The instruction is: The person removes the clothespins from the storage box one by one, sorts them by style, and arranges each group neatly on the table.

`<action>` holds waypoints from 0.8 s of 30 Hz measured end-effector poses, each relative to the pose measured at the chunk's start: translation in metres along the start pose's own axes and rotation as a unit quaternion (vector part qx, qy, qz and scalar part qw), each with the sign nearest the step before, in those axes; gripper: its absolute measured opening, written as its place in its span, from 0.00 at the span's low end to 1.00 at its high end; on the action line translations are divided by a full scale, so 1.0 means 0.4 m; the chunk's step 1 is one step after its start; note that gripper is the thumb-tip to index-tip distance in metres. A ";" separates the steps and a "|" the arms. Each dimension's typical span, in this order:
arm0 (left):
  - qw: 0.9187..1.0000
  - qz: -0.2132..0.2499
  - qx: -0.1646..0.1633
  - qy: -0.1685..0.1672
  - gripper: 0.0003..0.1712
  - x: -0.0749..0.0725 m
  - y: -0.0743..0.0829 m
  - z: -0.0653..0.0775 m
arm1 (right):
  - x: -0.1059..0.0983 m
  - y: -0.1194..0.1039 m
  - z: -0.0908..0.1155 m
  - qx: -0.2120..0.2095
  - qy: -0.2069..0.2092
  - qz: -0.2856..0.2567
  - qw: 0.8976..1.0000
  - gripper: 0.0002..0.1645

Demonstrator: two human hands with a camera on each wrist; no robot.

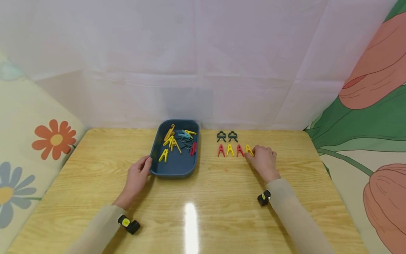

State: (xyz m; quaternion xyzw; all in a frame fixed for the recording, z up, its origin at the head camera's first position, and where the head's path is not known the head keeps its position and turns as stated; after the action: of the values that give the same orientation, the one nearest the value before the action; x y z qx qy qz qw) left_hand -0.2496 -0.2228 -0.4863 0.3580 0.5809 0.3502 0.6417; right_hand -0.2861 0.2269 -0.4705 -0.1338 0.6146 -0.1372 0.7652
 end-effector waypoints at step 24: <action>1.000 0.015 0.001 -0.003 0.27 0.000 -0.004 -0.002 | -0.055 -0.138 0.005 -0.090 0.075 0.004 0.993 0.19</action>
State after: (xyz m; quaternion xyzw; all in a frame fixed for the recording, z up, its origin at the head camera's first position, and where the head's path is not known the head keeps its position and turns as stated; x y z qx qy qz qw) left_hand -0.2505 -0.2234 -0.4877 0.3681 0.5736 0.3580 0.6382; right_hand -0.2913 0.1840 -0.4297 -0.1893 0.6808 -0.0880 0.7021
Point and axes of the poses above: each hand's wrist, its own z-axis away from the middle knuckle, its own x-axis out of the palm, y = z × x, the point moved 7 cm from there along -z, towards the middle knuckle, and after that the axes turned 10 degrees about -y, right-handed, at the moved point
